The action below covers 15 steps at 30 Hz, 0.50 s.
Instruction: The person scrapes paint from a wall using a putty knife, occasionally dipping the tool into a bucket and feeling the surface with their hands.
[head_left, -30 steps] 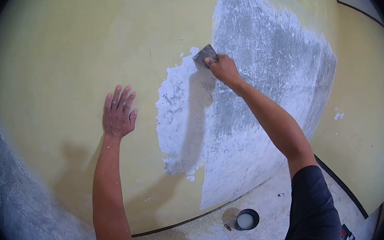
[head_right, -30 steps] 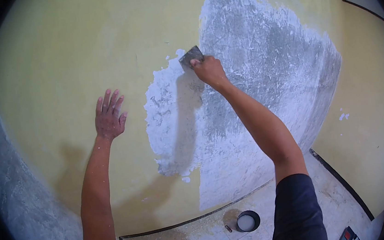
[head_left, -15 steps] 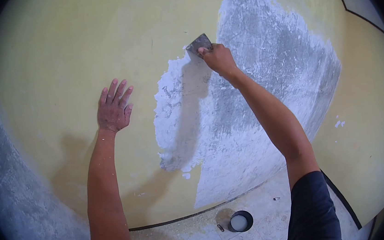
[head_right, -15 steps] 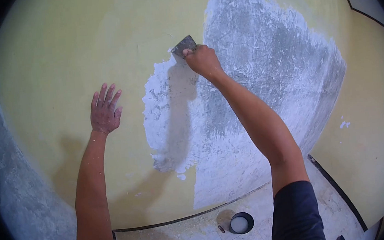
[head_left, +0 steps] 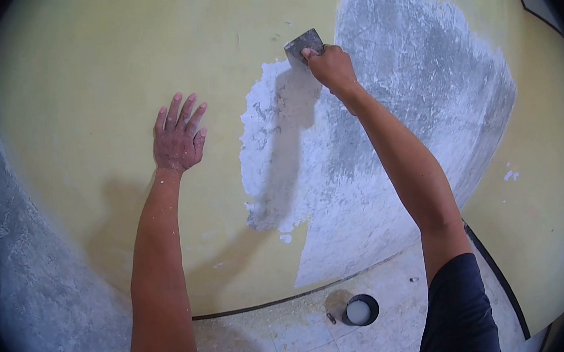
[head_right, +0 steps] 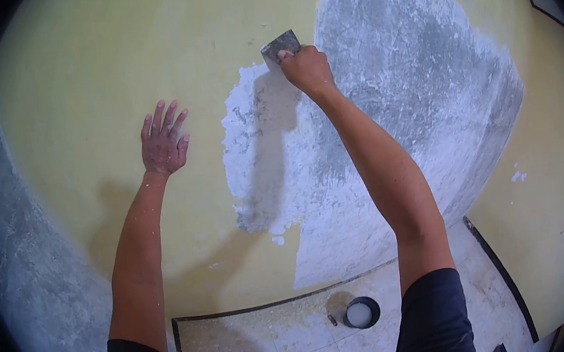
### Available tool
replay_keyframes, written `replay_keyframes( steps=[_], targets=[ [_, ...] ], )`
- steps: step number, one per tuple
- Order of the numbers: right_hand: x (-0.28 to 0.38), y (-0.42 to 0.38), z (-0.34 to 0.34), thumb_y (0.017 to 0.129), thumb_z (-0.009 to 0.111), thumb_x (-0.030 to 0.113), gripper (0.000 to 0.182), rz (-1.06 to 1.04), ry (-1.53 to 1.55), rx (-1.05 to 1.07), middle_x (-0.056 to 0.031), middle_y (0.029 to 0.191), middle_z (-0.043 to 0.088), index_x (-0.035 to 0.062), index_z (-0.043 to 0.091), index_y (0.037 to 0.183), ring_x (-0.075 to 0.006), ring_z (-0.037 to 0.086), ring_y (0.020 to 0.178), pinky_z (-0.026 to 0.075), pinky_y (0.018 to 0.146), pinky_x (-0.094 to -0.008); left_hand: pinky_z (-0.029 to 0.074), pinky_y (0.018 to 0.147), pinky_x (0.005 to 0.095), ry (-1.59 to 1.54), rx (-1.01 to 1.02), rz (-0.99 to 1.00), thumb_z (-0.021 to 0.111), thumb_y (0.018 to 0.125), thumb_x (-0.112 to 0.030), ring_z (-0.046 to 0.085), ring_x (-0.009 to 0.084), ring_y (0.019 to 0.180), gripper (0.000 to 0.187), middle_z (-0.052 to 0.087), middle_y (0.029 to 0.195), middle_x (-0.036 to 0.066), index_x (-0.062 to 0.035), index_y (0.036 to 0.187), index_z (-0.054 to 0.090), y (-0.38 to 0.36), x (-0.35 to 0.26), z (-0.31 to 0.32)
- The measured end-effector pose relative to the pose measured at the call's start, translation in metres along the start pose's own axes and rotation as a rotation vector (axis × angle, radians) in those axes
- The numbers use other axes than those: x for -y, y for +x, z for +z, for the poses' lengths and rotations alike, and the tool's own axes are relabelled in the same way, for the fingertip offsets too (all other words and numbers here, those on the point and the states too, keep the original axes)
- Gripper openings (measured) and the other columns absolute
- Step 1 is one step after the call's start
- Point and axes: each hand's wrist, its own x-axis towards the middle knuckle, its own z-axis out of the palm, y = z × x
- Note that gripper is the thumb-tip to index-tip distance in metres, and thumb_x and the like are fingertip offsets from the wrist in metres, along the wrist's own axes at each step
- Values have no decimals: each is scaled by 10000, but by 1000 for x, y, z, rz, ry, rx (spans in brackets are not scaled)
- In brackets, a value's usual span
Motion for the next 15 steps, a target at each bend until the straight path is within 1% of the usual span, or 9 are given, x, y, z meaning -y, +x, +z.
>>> replay_keyframes(
  steps=[1,3,4,5,7,9,10,13,15],
  targets=[
    [5,-2,-1,874,604,391,520,-9,16,-19,-348,1007,631,-113,639,996,-487,596,1026,488,890,-482,154,1154,466,0,4,4,474,921,-360,216,220,1448,575,290,1549,-23,-268,1473,344,0,0,-2],
    [-5,-7,5,872,609,388,522,-18,39,-49,-348,1005,631,-118,638,994,-489,597,1019,489,884,-484,147,1154,495,29,55,20,491,911,-363,200,265,1452,598,284,1552,22,-243,1477,344,3,0,-5],
    [-5,-3,5,873,610,386,519,19,43,-42,-347,999,632,-119,638,990,-489,599,1013,489,881,-487,147,1154,495,35,40,26,491,911,-363,200,265,1452,598,284,1552,22,-243,1477,344,8,2,-5],
    [-1,-3,3,874,610,384,517,55,43,-27,-346,992,633,-121,638,986,-490,601,1008,489,877,-490,140,1156,498,26,27,33,502,906,-395,192,269,1454,619,273,1557,28,-250,1484,335,9,1,-6],
    [3,-3,-3,879,604,384,513,5,-7,-18,-345,987,634,-117,634,988,-489,602,1003,487,871,-495,133,1158,501,18,2,35,513,901,-426,184,272,1455,642,262,1561,35,-256,1491,326,16,1,-7],
    [5,-3,-9,885,599,384,509,-34,-55,-15,-343,981,635,-113,631,990,-488,603,999,486,865,-500,123,1163,499,-50,74,98,527,891,-480,173,278,1457,672,246,1566,45,-255,1492,328,31,1,-15],
    [3,-7,-9,889,596,383,501,-42,-22,3,-340,980,635,-107,628,989,-485,605,996,485,858,-502,107,1172,493,-100,65,149,524,894,-495,164,268,1460,674,245,1565,46,-253,1491,325,44,1,-13],
    [-9,-17,-5,896,589,380,490,-27,5,27,-337,980,636,-101,622,984,-482,605,988,482,847,-507,98,1180,477,-97,84,238,518,902,-486,160,250,1461,662,245,1565,39,-253,1490,322,98,-4,-23],
    [-11,-14,-4,899,586,379,488,-1,-9,34,-336,980,636,-102,618,981,-483,604,984,480,842,-509,96,1185,471,-112,47,227,507,918,-456,162,235,1460,634,254,1560,29,-253,1489,321,105,-4,-21]
  ],
)
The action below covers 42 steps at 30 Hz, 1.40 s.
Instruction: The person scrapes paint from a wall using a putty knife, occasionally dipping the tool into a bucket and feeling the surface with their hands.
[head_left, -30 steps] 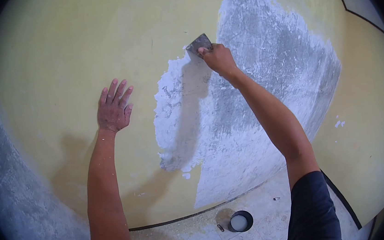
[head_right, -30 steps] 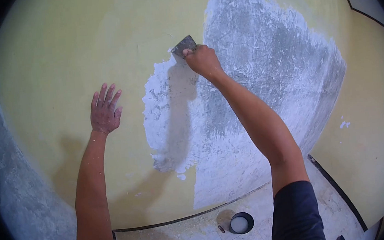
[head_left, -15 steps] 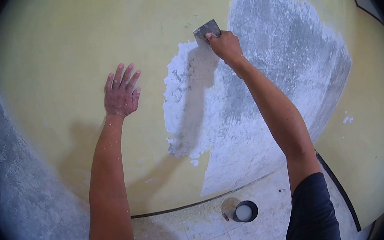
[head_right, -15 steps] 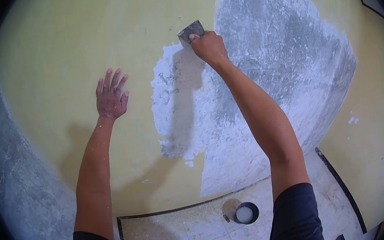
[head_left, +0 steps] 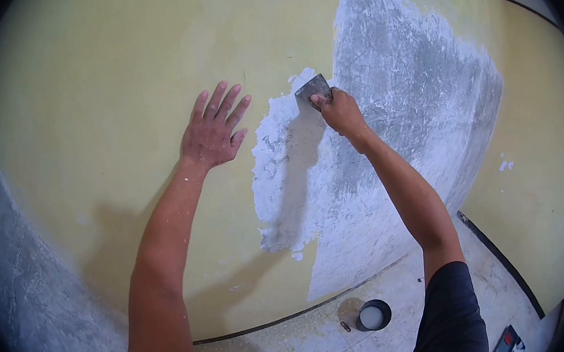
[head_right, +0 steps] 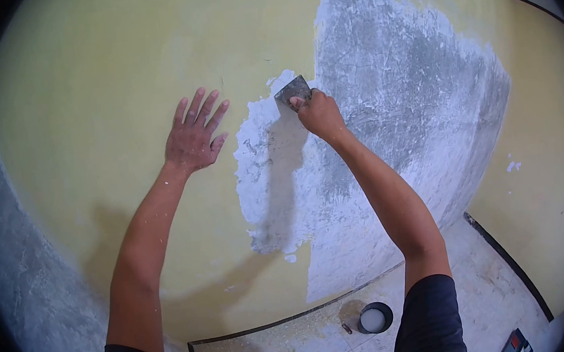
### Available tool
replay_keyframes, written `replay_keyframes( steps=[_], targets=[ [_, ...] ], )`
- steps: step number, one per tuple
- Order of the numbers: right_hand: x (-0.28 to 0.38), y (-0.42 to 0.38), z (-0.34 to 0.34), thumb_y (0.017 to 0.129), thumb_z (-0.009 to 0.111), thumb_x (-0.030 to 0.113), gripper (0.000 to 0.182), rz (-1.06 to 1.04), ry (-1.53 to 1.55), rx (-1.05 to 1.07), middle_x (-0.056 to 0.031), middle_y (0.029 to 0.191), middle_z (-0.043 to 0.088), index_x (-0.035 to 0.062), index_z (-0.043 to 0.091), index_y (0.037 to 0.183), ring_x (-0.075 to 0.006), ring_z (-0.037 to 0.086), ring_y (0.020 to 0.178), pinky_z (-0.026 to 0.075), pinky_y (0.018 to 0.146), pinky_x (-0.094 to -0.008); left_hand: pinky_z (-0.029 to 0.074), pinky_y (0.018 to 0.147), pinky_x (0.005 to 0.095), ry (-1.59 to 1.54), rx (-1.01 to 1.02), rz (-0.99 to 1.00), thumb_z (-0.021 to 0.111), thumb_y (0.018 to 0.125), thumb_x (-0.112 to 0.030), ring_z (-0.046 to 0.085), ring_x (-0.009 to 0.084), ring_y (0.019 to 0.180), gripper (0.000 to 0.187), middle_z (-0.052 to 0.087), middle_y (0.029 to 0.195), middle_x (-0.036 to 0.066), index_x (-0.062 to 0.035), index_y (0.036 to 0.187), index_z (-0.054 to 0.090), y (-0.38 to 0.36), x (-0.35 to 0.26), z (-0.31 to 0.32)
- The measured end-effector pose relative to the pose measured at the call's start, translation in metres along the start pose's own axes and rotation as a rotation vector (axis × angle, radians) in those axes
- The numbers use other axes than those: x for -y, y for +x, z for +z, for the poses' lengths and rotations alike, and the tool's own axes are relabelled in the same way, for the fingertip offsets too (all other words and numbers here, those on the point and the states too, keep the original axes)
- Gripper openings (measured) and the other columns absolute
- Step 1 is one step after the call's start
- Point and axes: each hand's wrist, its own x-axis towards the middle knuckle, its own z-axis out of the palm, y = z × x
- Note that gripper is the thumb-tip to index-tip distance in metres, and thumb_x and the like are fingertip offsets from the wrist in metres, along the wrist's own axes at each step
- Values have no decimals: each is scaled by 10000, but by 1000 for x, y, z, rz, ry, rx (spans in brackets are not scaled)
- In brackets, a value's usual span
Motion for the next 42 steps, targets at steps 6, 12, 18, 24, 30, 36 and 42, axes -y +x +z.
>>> replay_keyframes(
  steps=[6,12,18,24,30,36,42],
  targets=[
    [39,11,-4,893,594,383,501,-61,-121,-47,-350,964,630,-110,635,973,-491,602,982,484,850,-499,101,1185,469,8,-26,-4,500,920,-424,170,235,1459,620,265,1557,15,-254,1489,321,-7,-2,4],
    [20,11,-7,885,611,374,486,-74,-198,-52,-345,954,635,-106,646,953,-486,606,978,491,836,-499,107,1184,466,49,0,3,505,910,-398,172,233,1460,616,267,1559,12,-272,1486,327,-8,0,5],
    [6,-7,-1,883,620,354,453,-118,-148,-31,-341,932,636,-95,649,934,-493,609,952,486,824,-515,93,1187,459,38,-16,3,507,909,-379,163,223,1463,609,244,1569,-12,-281,1484,329,-13,-4,6],
    [4,-7,9,887,617,347,446,-99,-154,-42,-336,923,638,-97,646,917,-493,610,944,487,823,-511,113,1179,457,32,7,-13,499,921,-332,187,212,1454,566,276,1554,-18,-281,1468,361,-14,-7,6],
    [38,-1,20,896,600,364,460,-88,-60,-76,-337,910,637,-94,641,901,-497,607,933,487,821,-510,122,1175,455,26,-38,-7,492,921,-298,206,199,1449,539,316,1534,-31,-270,1450,391,-16,-7,11],
    [9,-8,19,892,608,363,458,-100,-99,-65,-347,915,631,-93,642,913,-491,612,934,490,811,-505,125,1177,445,73,-48,-8,479,926,-269,215,197,1446,518,323,1530,-38,-269,1439,408,-12,-1,10],
    [7,-13,12,886,618,364,456,-92,-116,-44,-326,913,642,-90,646,914,-488,616,923,487,810,-509,137,1173,445,30,-68,6,487,915,-251,225,198,1443,515,334,1525,-38,-264,1426,427,-18,-4,10]
  ],
)
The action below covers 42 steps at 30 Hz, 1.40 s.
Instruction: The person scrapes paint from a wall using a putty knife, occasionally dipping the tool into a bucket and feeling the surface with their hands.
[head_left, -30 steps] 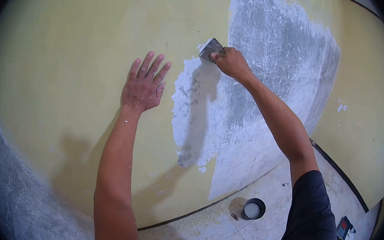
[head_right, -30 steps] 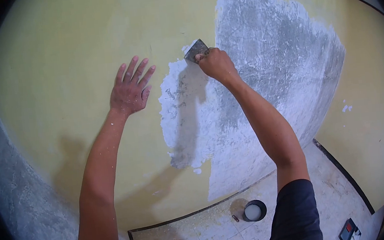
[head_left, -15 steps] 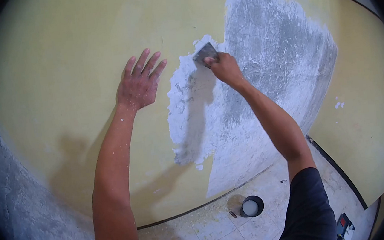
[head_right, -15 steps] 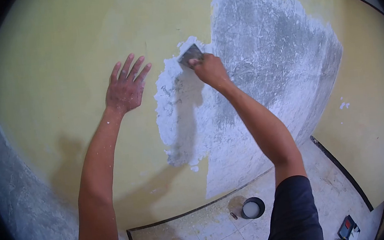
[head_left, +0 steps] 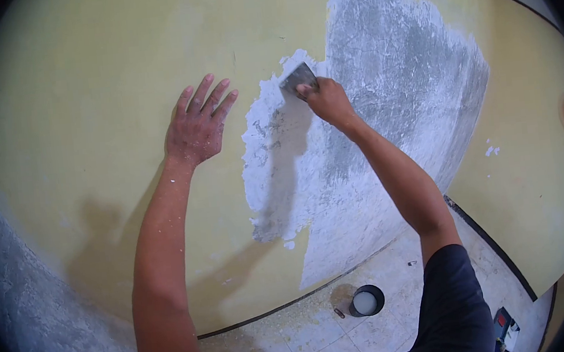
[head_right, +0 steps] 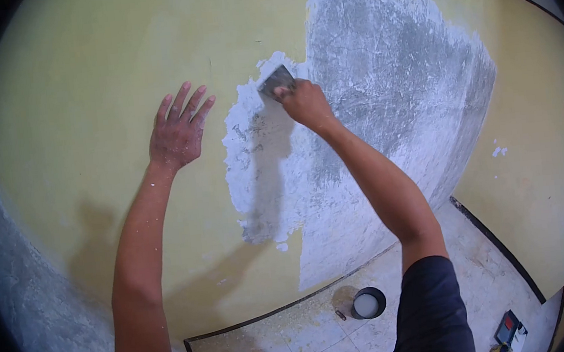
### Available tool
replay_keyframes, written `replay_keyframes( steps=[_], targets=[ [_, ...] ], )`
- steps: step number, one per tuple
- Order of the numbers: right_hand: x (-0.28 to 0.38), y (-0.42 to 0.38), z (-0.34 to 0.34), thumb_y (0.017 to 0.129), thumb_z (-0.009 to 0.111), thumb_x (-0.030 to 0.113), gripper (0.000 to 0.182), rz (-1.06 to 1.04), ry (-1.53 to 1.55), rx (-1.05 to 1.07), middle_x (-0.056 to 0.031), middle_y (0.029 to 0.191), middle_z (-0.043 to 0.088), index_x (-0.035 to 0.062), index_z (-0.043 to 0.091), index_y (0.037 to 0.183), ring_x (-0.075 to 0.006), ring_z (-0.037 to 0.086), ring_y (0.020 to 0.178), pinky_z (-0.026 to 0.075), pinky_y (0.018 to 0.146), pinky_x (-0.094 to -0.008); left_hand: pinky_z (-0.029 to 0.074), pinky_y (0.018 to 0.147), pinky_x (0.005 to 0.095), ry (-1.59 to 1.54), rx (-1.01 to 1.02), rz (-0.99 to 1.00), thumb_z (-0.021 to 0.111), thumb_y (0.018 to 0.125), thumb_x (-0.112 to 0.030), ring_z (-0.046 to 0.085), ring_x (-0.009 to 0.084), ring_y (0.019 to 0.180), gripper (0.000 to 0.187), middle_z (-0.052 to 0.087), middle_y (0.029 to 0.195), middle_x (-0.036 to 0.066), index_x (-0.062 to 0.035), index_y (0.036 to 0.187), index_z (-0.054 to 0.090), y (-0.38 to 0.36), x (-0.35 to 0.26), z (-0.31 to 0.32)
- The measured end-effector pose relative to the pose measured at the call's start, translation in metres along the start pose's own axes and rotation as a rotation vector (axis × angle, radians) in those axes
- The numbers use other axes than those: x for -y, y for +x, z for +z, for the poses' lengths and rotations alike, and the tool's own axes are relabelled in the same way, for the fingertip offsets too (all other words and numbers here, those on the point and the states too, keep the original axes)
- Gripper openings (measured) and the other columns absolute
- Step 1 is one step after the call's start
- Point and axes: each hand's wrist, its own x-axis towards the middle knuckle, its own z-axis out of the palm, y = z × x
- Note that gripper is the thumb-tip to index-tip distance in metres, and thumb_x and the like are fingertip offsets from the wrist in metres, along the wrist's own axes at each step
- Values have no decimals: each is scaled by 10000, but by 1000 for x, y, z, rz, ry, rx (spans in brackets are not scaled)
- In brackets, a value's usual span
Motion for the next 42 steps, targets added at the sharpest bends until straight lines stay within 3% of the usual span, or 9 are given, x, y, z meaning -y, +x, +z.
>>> replay_keyframes(
  steps=[9,20,29,31,34,35,38,41,42],
  targets=[
    [-4,-3,2,883,618,377,458,51,72,5,-324,913,644,-80,649,906,-480,616,922,490,811,-497,147,1168,439,9,-10,10,486,907,-229,223,196,1444,506,350,1515,-36,-247,1411,448,-7,1,1],
    [-3,9,7,887,625,343,443,-44,-7,-168,-343,860,630,-100,632,864,-494,618,875,492,764,-513,156,1172,414,-17,-31,4,506,863,-205,226,180,1439,525,350,1514,-69,-269,1383,480,-4,0,3],
    [10,18,3,888,625,358,464,-40,8,-134,-342,873,634,-106,632,883,-493,612,910,483,790,-515,162,1169,428,-26,-10,4,500,875,-193,247,189,1434,532,361,1510,-53,-255,1402,462,-3,-1,0],
    [24,10,-1,887,623,390,493,95,158,-29,-354,901,630,-101,624,920,-504,602,928,486,794,-515,168,1166,428,-31,-21,16,504,869,-190,250,190,1433,530,367,1506,-54,-255,1394,470,-4,-2,5],
    [-1,-11,10,895,615,411,529,64,76,-43,-358,944,627,-97,577,1037,-515,594,948,485,808,-510,180,1160,427,-18,-49,4,514,856,-185,255,190,1432,530,376,1500,-54,-255,1381,483,-5,0,4],
    [-18,-24,22,899,622,400,580,57,155,-69,-353,973,627,-85,458,1169,-521,594,954,483,822,-508,186,1158,427,-23,-39,-3,521,849,-183,257,190,1431,532,379,1499,-55,-255,1375,487,-6,0,3],
    [-25,-59,31,903,645,328,577,27,243,-63,-326,952,639,-53,362,1231,-514,602,944,485,822,-506,193,1154,420,-35,-63,1,531,838,-181,260,188,1430,533,384,1495,-57,-255,1365,495,-7,1,4],
    [-13,-78,35,889,670,234,608,-176,316,20,-334,1054,600,-45,299,1282,-486,608,961,493,792,-494,181,1158,407,-43,-58,-10,537,837,-193,259,178,1430,530,388,1493,-62,-258,1362,499,-8,1,3],
    [-14,-77,40,887,673,214,648,-341,256,-56,-323,1066,575,-12,277,1347,-476,607,936,493,765,-493,172,1161,404,-61,-63,-10,539,837,-198,258,174,1430,527,387,1493,-65,-260,1358,502,-7,2,2]
  ],
)
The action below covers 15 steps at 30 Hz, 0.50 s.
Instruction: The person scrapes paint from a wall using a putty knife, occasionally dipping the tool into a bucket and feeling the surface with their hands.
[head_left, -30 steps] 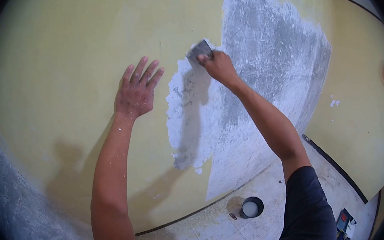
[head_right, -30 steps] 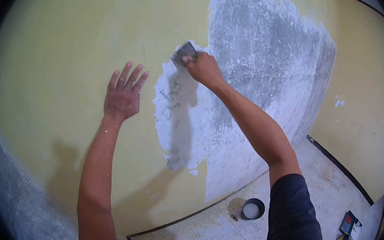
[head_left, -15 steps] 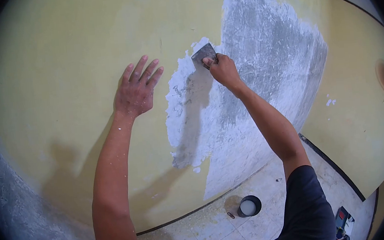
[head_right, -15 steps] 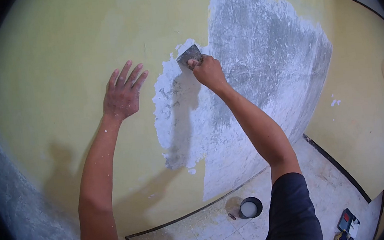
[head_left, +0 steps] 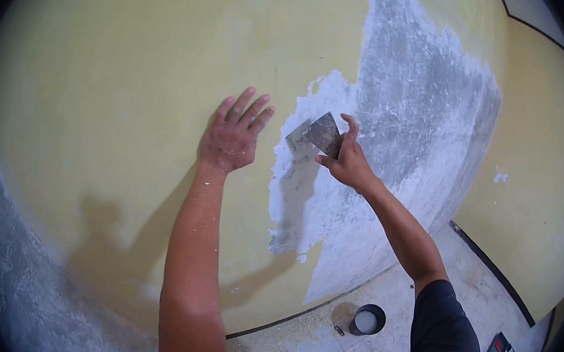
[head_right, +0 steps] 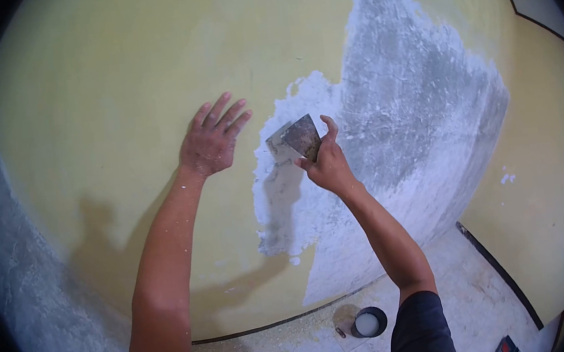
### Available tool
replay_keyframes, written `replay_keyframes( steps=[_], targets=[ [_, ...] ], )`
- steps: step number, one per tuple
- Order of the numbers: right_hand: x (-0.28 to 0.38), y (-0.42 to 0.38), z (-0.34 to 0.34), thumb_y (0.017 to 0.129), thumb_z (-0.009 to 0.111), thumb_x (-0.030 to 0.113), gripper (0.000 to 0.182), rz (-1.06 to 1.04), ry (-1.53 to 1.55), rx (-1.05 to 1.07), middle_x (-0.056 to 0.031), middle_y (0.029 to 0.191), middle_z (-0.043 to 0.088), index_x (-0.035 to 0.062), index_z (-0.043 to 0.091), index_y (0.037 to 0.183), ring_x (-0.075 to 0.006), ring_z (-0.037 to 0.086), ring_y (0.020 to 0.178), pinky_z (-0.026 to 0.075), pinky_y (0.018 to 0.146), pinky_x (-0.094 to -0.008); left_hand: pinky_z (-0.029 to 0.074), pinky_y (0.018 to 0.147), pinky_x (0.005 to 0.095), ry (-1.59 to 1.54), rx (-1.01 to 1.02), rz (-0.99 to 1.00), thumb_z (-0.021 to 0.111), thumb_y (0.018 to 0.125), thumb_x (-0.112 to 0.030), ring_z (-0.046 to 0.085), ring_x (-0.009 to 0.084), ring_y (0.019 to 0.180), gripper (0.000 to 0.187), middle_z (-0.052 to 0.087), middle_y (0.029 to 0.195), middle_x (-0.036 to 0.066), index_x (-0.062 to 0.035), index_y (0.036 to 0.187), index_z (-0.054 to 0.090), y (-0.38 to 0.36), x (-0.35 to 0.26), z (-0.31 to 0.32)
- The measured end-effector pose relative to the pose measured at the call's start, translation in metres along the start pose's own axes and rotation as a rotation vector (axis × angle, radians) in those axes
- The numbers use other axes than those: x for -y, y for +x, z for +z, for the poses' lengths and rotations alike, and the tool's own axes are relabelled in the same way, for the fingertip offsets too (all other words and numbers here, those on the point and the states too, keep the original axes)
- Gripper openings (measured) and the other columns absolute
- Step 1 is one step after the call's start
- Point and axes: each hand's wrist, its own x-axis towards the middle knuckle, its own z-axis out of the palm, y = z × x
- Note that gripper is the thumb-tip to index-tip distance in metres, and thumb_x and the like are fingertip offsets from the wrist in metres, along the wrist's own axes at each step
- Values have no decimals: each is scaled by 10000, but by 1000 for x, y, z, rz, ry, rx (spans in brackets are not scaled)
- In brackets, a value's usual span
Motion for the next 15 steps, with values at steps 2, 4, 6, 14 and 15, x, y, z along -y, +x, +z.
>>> replay_keyframes(
  steps=[2,4,6,14,15],
  targets=[
    [5,4,6,884,676,194,697,-174,-57,-39,-312,1078,549,21,254,1412,-467,605,912,494,738,-492,149,1170,400,29,12,-9,539,841,-210,252,164,1431,519,385,1493,-75,-267,1356,507,0,0,0],
    [19,8,5,883,672,199,782,48,-320,14,-268,1028,507,156,200,1506,-440,593,845,493,674,-486,134,1177,396,14,12,-11,537,843,-217,247,157,1431,516,382,1493,-87,-274,1356,508,-1,0,1],
    [14,11,6,907,638,246,746,-30,-372,-63,-226,920,499,262,215,1521,-422,581,722,489,598,-478,136,1179,398,35,19,-7,526,852,-231,240,160,1433,503,375,1495,-83,-275,1353,510,-1,0,2],
    [-6,1,19,972,493,353,567,138,-541,46,-266,927,535,227,314,1495,-458,599,680,498,570,-504,148,1177,393,6,-1,-19,547,835,-206,247,148,1429,525,381,1492,-99,-280,1354,510,-2,-1,2],
    [-1,5,17,966,517,325,565,133,-530,37,-264,878,547,203,334,1487,-457,595,686,492,594,-500,153,1175,392,12,3,-19,547,836,-205,252,149,1428,520,385,1489,-98,-280,1350,513,-2,-1,2]
  ],
)
